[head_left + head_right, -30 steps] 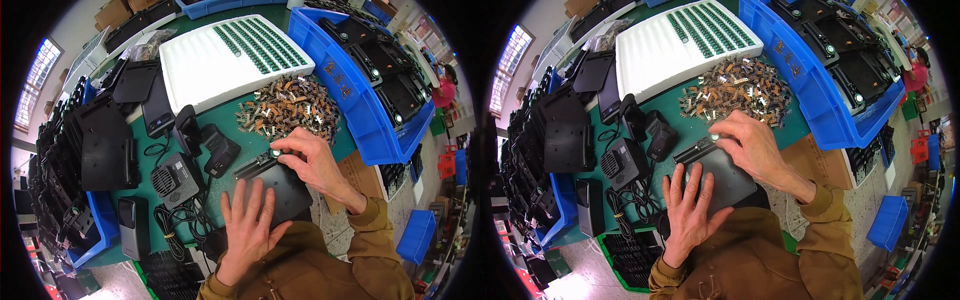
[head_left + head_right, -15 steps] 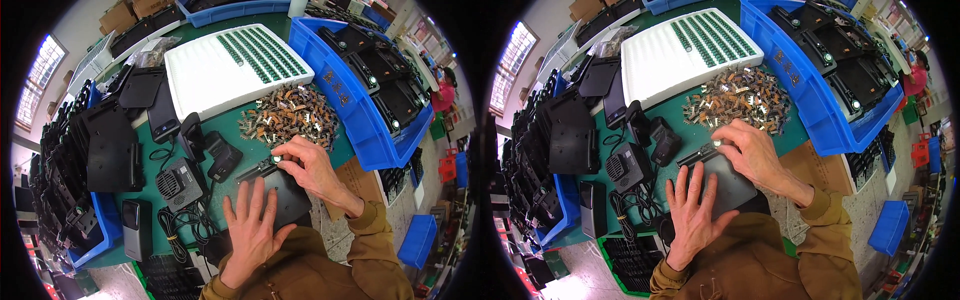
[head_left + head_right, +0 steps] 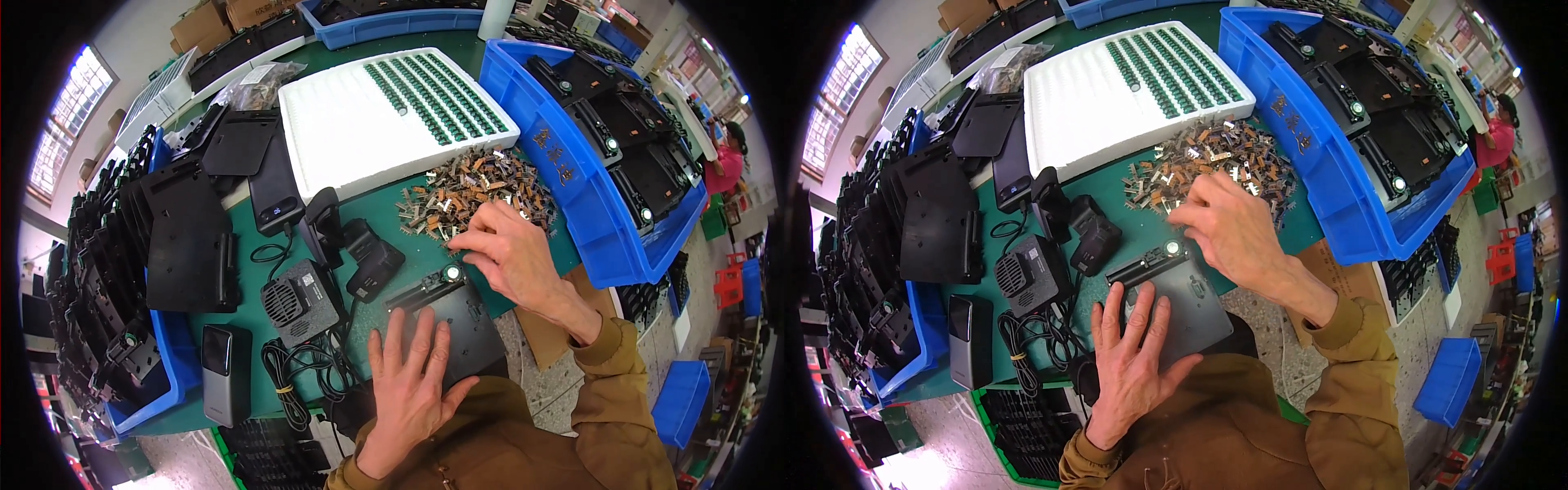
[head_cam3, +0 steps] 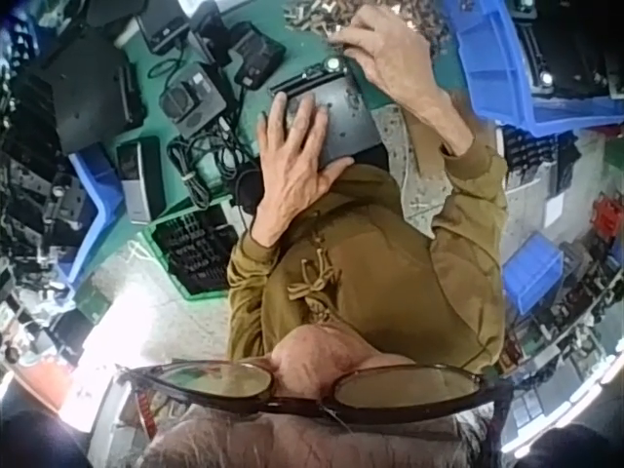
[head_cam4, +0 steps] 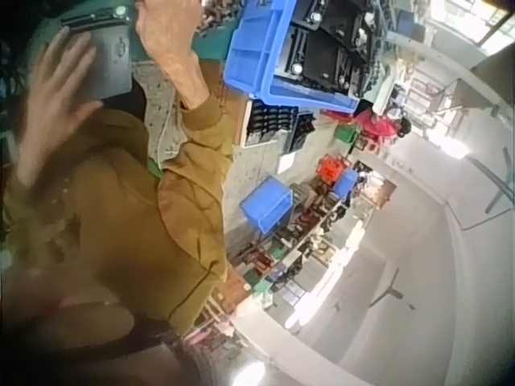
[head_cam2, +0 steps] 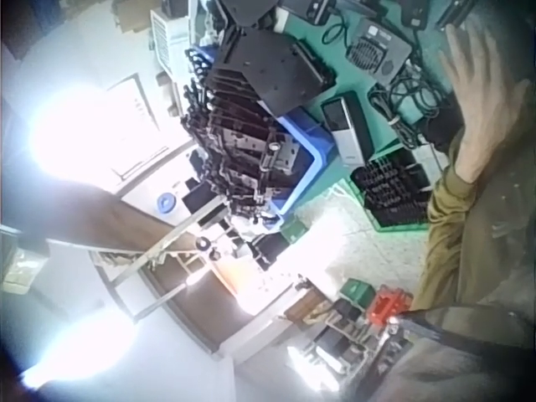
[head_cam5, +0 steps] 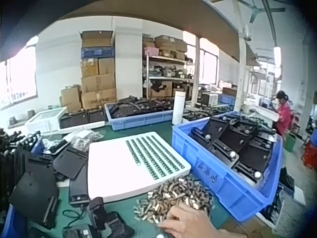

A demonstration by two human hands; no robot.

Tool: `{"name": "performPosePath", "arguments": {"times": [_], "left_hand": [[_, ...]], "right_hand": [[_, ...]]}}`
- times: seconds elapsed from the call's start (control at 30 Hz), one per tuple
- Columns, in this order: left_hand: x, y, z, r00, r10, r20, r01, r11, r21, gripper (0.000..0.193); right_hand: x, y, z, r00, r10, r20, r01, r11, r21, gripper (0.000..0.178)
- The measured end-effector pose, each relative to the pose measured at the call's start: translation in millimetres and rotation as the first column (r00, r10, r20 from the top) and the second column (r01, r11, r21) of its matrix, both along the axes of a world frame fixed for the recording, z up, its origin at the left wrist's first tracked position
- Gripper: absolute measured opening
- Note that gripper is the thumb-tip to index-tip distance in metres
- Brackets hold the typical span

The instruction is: The person picks up a black plastic housing from a blue bin, places it on the table, and inserts a small green component and a metal contact into it by hand. After finishing, the person places the housing back into the blue bin and repeats the process with another housing.

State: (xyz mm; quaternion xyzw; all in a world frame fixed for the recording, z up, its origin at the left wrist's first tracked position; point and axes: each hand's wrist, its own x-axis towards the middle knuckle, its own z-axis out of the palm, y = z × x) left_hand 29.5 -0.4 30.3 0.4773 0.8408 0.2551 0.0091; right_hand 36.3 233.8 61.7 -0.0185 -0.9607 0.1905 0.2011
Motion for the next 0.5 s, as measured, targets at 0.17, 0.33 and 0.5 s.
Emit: {"name": "performPosePath", "arguments": {"times": [0.17,0.33,0.5], "left_hand": [[-0.8,-2.9,-1.0,1.000,0.006,0.002,-0.006,1.000,0.006,0.080],[-1.2,-2.3,-2.5,1.000,0.005,-0.006,-0.005,1.000,0.009,0.079],[-1.1,-1.8,-1.8,1.000,0.002,-0.007,-0.002,1.000,0.001,0.079]], "right_hand": [[-6.1,-2.0,-5.4,0.995,0.067,0.080,-0.073,0.995,0.073,0.020],[-5.2,-0.2,-11.5,1.000,0.028,0.011,-0.029,0.997,0.075,0.014],[-3.4,2.6,-8.1,1.000,-0.023,0.004,0.023,0.996,0.090,0.019]]}}
